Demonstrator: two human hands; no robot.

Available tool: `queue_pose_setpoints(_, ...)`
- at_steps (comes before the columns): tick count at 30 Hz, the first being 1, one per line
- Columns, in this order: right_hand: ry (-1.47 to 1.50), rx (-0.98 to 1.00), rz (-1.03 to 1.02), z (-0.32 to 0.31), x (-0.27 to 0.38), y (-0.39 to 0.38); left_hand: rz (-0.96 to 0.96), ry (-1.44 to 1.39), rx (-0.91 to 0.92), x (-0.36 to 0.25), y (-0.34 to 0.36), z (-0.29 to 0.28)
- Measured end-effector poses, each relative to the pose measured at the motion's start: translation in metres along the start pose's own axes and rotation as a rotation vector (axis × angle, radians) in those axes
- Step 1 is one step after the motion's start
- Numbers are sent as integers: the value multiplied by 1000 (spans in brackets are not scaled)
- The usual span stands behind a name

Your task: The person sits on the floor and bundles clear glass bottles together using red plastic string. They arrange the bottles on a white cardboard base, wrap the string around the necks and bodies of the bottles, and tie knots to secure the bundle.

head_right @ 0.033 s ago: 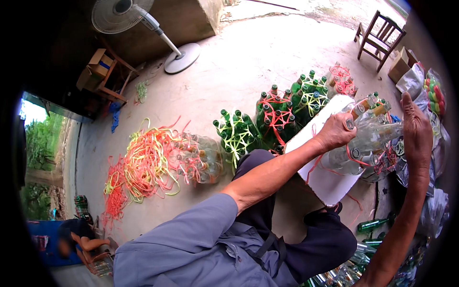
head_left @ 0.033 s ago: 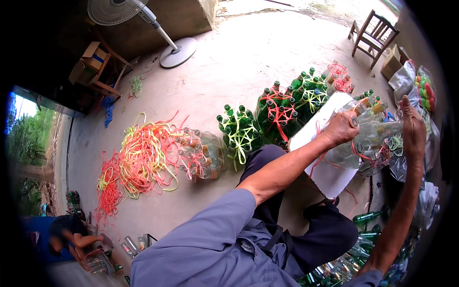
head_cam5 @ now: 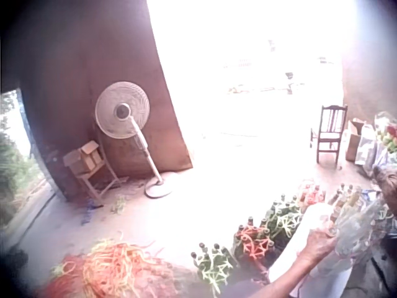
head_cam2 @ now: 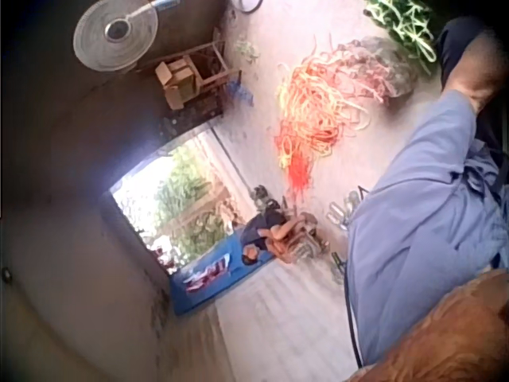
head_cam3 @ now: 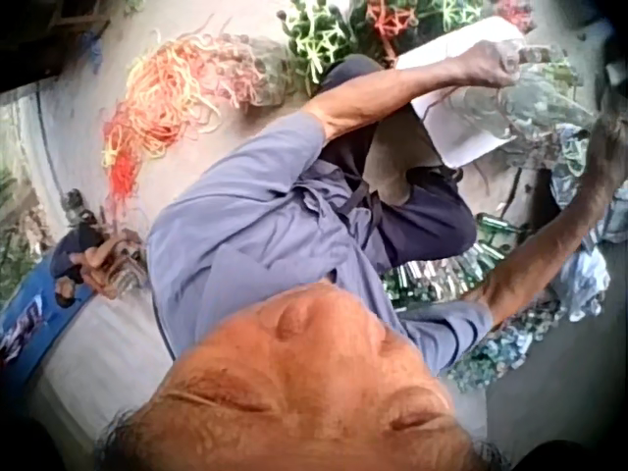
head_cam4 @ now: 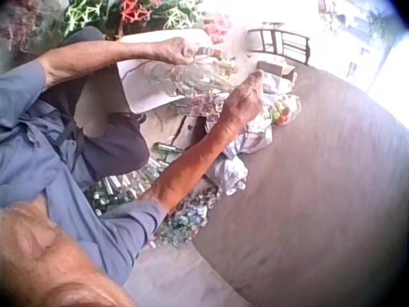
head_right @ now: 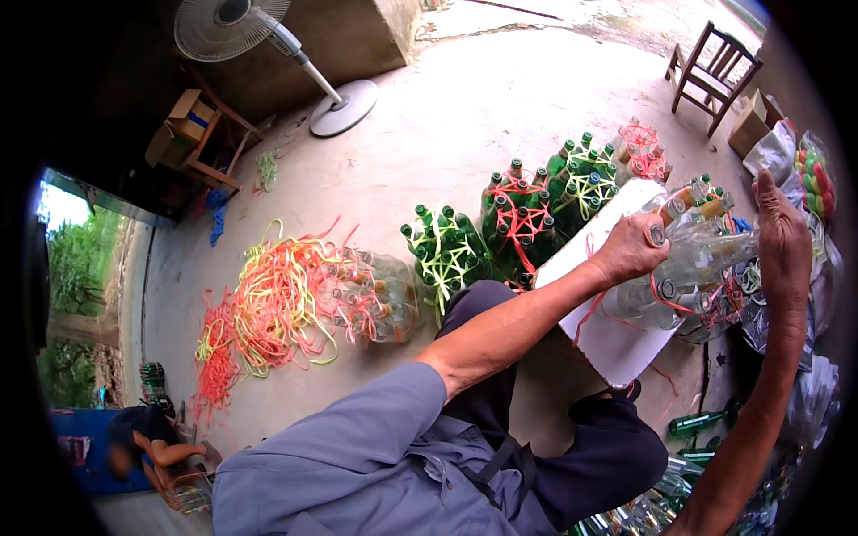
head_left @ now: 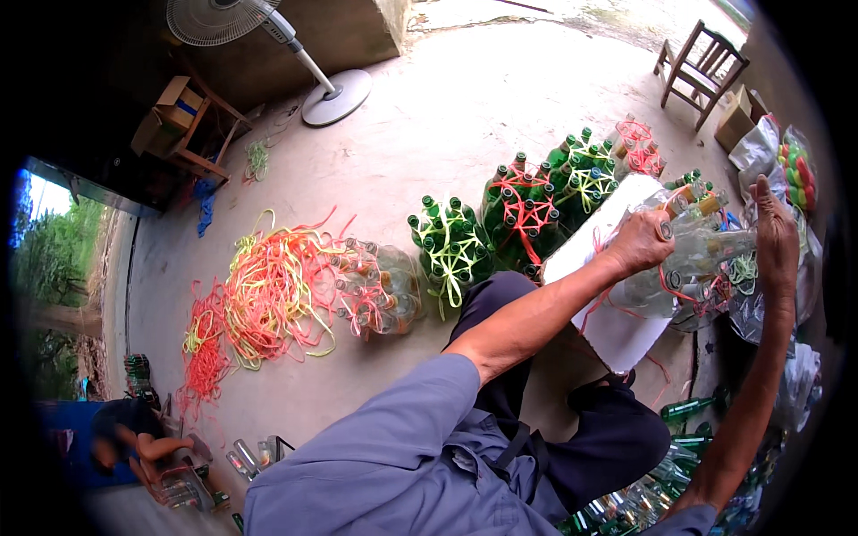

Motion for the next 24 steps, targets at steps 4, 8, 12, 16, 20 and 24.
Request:
queue_pose_setpoints(4, 82, -14, -17, 24, -22, 25, -5, -46, 16, -2, -1, 3)
queue_pose_setpoints(8, 213, -25, -26, 33, -28, 27, -11, -22, 12, 1, 0, 1)
queue_pose_setpoints(12, 174, 86, 41, 40, -56, 30, -20, -12, 4, 1, -1, 1)
queue_pose_setpoints(16, 223, 177, 40, 41, -72, 26, -25, -20, 11, 0, -2, 6)
queue_pose_setpoints(20, 159, 228, 70, 43, -65, 22, -18, -36, 12, 0, -1, 2)
queue_pose_setpoints(24, 175, 223, 54, 50, -31, 9, -9, -39, 11, 3, -1, 0)
Point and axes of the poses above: each hand's wrist, its own y-axis towards the middle knuckle, its own z-axis out of the palm, x = y × z, the point moved 9 cm from there along y, towards the middle knuckle, and after that the axes turned 3 degrees about -y, right-handed, at the moved point
